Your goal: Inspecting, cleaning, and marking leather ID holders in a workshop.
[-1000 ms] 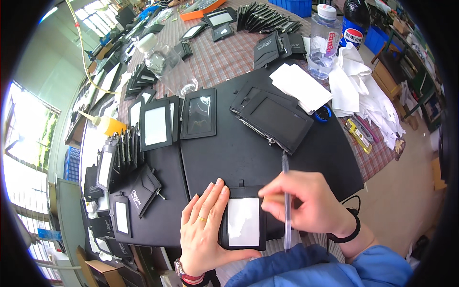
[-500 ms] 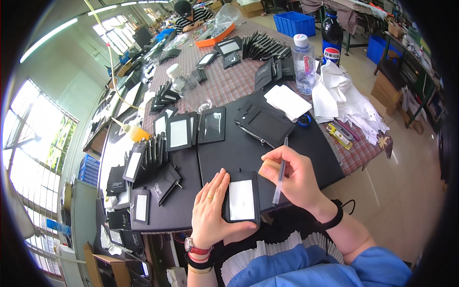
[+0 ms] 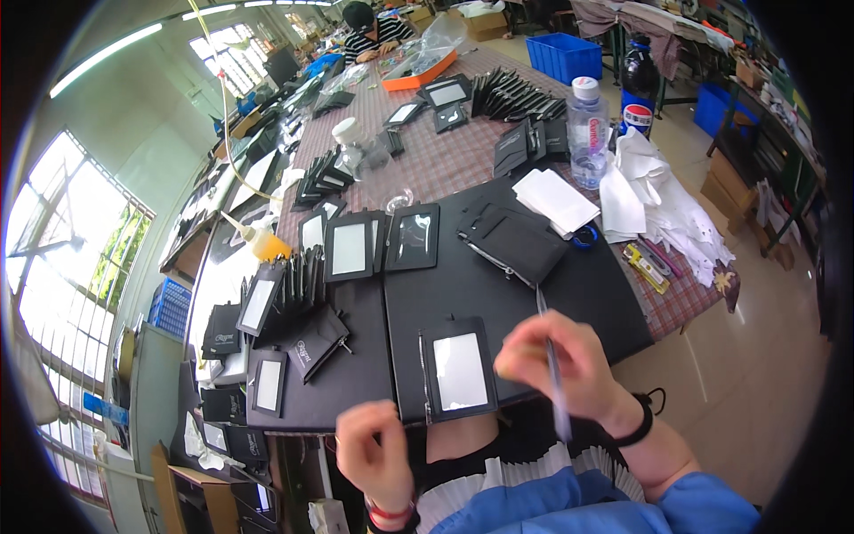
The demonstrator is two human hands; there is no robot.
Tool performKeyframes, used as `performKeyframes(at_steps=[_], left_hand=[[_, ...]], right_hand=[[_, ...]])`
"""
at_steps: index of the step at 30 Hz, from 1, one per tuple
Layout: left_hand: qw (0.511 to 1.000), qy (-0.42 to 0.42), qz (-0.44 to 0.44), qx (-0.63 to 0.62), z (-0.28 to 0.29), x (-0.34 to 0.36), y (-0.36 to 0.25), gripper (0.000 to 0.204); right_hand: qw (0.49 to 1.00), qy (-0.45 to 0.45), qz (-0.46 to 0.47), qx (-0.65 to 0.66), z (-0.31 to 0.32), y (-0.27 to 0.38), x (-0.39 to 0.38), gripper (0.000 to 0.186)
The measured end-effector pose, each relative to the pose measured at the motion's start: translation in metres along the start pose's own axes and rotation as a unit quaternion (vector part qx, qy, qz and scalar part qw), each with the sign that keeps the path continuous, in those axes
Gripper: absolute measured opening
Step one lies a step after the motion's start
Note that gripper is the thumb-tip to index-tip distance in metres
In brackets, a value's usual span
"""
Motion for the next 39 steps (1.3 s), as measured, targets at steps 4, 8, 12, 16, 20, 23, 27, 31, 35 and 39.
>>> performKeyframes(at_steps=[4, 8, 12, 16, 20, 23, 27, 31, 35, 39], left_hand=[[0.99, 0.118, -0.081, 0.006, -0.025, -0.016, -0.028, 0.018], [0.987, 0.132, -0.093, 0.011, -0.037, -0.012, -0.026, 0.025], [0.986, 0.12, -0.113, 0.02, -0.039, -0.007, -0.027, 0.025], [0.985, 0.124, -0.118, 0.015, -0.043, -0.003, -0.03, 0.023], [0.981, 0.135, -0.134, 0.023, -0.045, 0.001, -0.033, 0.021], [0.972, 0.138, -0.165, 0.092, -0.045, 0.005, -0.045, 0.02], [0.96, 0.127, -0.198, 0.149, -0.043, 0.008, -0.049, 0.02], [0.958, 0.116, -0.203, 0.164, -0.042, 0.011, -0.048, 0.021], [0.975, 0.137, -0.153, 0.085, -0.041, 0.014, -0.042, 0.02], [0.989, 0.139, -0.039, -0.036, -0.028, 0.022, -0.028, 0.019]], right_hand=[[0.958, 0.055, -0.131, 0.249, -0.022, 0.002, -0.038, 0.024], [0.952, 0.015, -0.157, 0.261, -0.029, 0.003, -0.039, 0.03], [0.962, 0.042, -0.127, 0.238, -0.027, 0.006, -0.035, 0.025], [0.957, 0.049, -0.121, 0.261, -0.025, 0.006, -0.035, 0.018], [0.968, 0.036, -0.102, 0.227, -0.023, 0.004, -0.036, 0.016], [0.993, 0.057, -0.016, 0.102, -0.024, 0.016, -0.029, 0.017], [0.985, 0.08, 0.146, -0.034, -0.03, 0.024, -0.029, 0.033], [0.977, 0.079, 0.176, -0.085, -0.04, 0.034, -0.029, 0.031], [0.994, 0.094, 0.048, 0.031, -0.035, 0.024, -0.03, 0.024], [0.959, 0.026, -0.146, 0.242, -0.03, 0.015, -0.039, 0.024]])
Point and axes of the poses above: each hand's wrist, its own x-axis towards the middle knuckle, its own z-axis out of the back of the hand, y = z × x, the point moved 5 cm from there along x, towards the middle knuckle, and after that the axes turned 9 degrees about -y, right-handed, at the moved point
